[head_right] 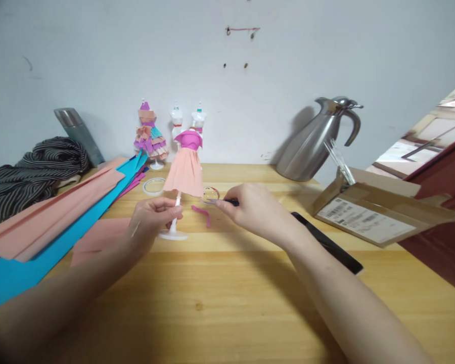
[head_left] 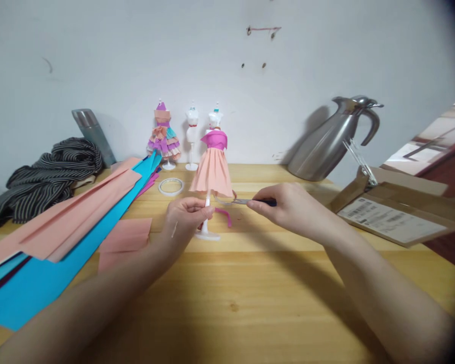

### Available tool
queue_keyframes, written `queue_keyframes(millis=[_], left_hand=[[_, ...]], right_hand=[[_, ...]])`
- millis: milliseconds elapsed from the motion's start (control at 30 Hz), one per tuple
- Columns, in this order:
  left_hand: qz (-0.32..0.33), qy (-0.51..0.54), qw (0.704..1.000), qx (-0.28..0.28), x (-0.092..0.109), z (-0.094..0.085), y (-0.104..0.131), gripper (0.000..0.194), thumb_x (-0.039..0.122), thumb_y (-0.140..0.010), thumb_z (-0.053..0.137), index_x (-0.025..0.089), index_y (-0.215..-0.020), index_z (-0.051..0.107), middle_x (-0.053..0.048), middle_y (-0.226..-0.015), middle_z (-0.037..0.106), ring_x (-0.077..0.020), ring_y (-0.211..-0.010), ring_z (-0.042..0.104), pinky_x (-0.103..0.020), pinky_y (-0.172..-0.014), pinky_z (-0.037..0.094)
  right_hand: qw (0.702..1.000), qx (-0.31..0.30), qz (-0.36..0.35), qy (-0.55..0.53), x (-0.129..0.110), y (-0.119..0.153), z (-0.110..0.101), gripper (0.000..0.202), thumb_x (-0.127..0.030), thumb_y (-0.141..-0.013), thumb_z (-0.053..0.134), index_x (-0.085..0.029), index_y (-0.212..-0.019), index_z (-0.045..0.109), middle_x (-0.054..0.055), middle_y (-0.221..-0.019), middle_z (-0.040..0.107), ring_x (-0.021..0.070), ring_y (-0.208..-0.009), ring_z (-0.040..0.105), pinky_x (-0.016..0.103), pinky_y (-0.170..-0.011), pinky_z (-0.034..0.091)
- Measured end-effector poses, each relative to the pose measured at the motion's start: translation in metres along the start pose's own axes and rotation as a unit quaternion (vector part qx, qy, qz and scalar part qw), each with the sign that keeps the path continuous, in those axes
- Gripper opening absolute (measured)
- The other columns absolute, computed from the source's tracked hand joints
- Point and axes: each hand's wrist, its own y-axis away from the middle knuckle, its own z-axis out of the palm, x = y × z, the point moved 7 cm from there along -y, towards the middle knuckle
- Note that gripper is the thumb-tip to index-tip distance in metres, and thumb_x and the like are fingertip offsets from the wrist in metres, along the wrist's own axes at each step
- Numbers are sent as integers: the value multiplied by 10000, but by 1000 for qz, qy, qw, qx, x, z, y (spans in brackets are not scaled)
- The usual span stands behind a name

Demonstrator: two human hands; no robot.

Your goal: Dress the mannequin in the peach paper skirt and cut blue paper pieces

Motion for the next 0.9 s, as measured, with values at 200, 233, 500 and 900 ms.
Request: queue_keyframes(millis=[200, 233, 500, 900], left_hand=[[3, -40, 999, 17, 12, -1, 7, 178, 277, -544, 747, 137, -590, 646, 8, -498, 609, -74, -396, 461, -208, -413, 373], [3, -42, 999, 19, 13, -1, 8, 181, 280, -547, 742, 136, -592, 643, 9, -499, 609, -73, -397, 462, -207, -414, 375], [-13, -53, 998, 25, 12, -1, 8, 254, 296, -476, 787, 136, -590, 627, 32, -453, 572, -72, -384, 452, -197, -396, 362], [-22, -95, 995, 21, 12, 4, 12, 137, 241, -596, 719, 134, -601, 634, 34, -453, 568, -51, -365, 427, -171, -381, 340]], right_hand=[[998, -4, 5, -58, 1, -3, 5, 406, -430, -853, 477, -137, -649, 670, 15, -525, 522, 118, -494, 406, 280, -499, 260], [998, -1, 10, -63, 2, -3, 6, 412, -437, -850, 473, -137, -640, 661, 12, -523, 509, 117, -494, 397, 280, -499, 259], [994, -3, 32, -101, 11, -9, 14, 416, -483, -825, 465, -158, -594, 582, -12, -510, 398, 111, -494, 330, 276, -489, 243], [995, -3, 20, -103, 5, -15, 22, 413, -465, -808, 463, -166, -527, 506, -13, -509, 367, 104, -500, 299, 271, -502, 237]])
